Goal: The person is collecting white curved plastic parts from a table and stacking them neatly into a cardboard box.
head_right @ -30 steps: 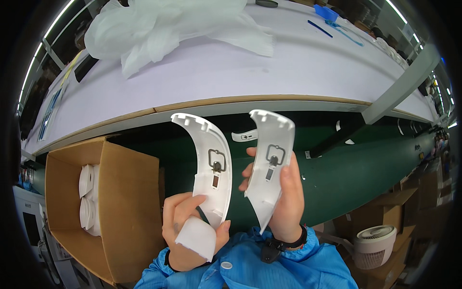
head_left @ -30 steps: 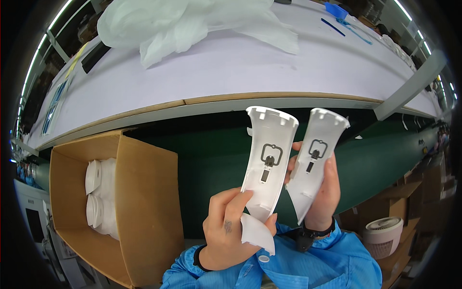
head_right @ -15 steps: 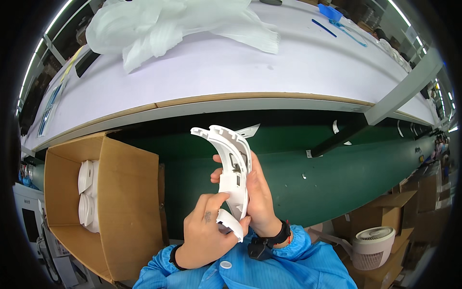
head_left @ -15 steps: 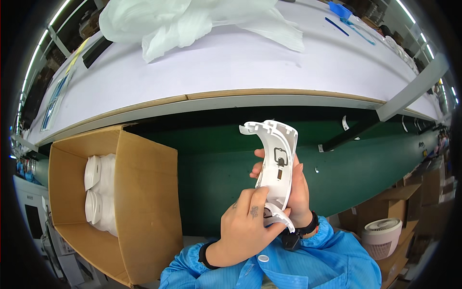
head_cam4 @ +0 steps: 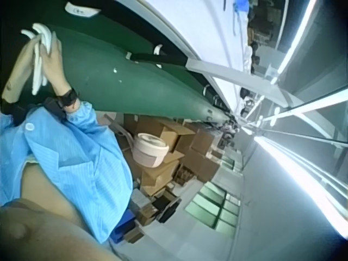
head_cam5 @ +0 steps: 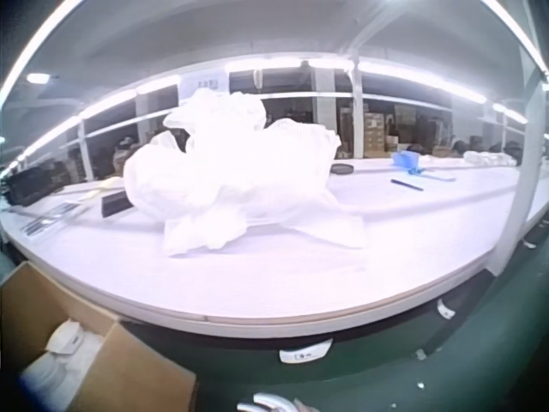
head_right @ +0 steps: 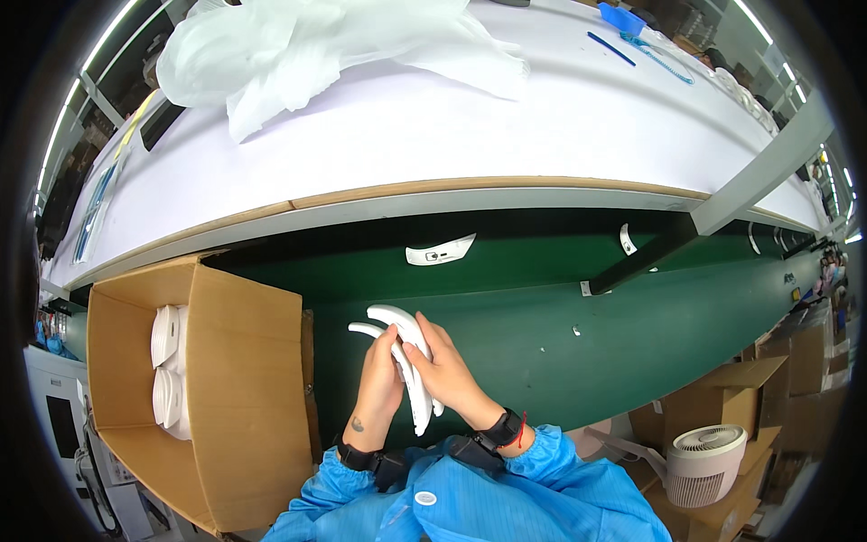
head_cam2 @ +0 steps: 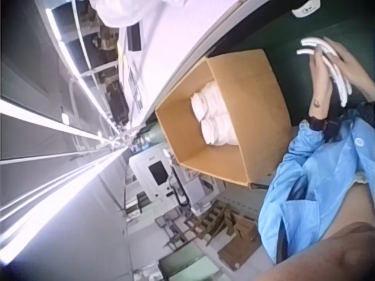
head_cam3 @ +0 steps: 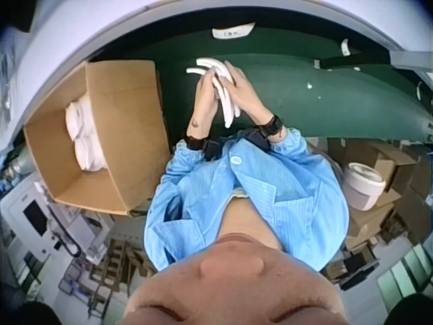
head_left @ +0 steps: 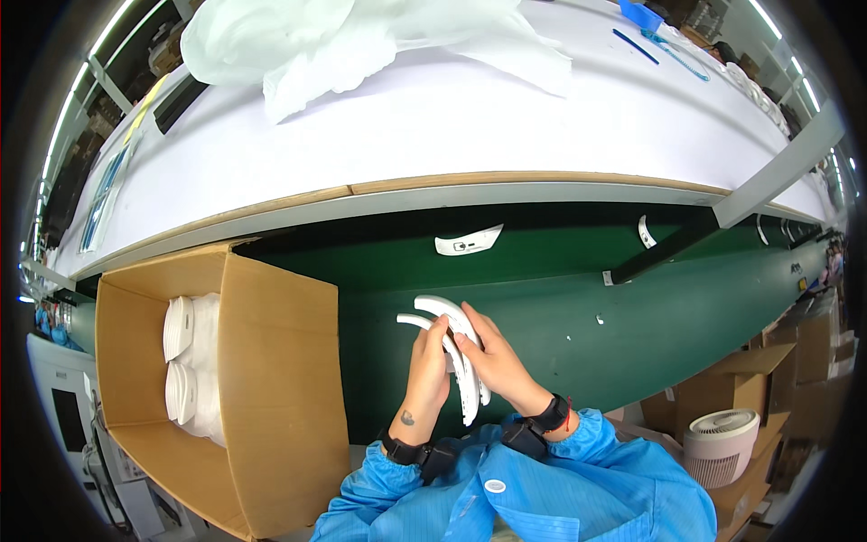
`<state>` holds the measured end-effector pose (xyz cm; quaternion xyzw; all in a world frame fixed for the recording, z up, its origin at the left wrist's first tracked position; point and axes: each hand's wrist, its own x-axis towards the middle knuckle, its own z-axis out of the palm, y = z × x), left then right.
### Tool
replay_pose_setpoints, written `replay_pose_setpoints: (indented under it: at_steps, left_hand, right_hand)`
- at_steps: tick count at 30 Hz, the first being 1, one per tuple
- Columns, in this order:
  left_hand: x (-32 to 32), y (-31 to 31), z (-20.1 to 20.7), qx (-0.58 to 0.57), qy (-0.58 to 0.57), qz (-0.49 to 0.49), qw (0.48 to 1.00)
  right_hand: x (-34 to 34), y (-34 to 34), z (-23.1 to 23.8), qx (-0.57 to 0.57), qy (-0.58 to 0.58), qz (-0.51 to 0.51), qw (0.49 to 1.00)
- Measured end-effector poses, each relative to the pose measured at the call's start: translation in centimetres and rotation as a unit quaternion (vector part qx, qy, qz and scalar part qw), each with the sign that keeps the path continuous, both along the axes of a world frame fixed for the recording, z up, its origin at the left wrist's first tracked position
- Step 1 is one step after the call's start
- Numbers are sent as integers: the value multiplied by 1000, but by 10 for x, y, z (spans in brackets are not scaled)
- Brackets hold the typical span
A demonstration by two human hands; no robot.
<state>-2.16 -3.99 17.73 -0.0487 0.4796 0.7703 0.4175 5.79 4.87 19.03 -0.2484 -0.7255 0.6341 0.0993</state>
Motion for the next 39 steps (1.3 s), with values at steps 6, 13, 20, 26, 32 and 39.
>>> replay_pose_setpoints:
  at_steps: [6, 13, 20, 26, 32, 39]
  left_hand:
    - [-5, -1, -24, 5, -78, -13, 997]
    - [-24, -30, -73, -43, -145, 1, 988]
    - [-22, -68, -83, -27, -155, -20, 987]
    - [-15, -66, -106, -88, -128, -49, 987]
    - [-25, -62, -111, -81, -180, 8, 980]
    - [-41, -43, -83, -21, -188, 12, 982]
  right_hand:
    - [-4, -5, -38, 7, -30, 54, 998]
    - [-58, 43, -97, -10, -7, 96, 995]
    - [-158, 149, -198, 525, -103, 93, 840]
    - [-183, 163, -241, 519, -130, 142, 833]
    - [-156, 126, -189, 287, -268, 197, 899]
    - [-59, 73, -88, -316, -18, 103, 943]
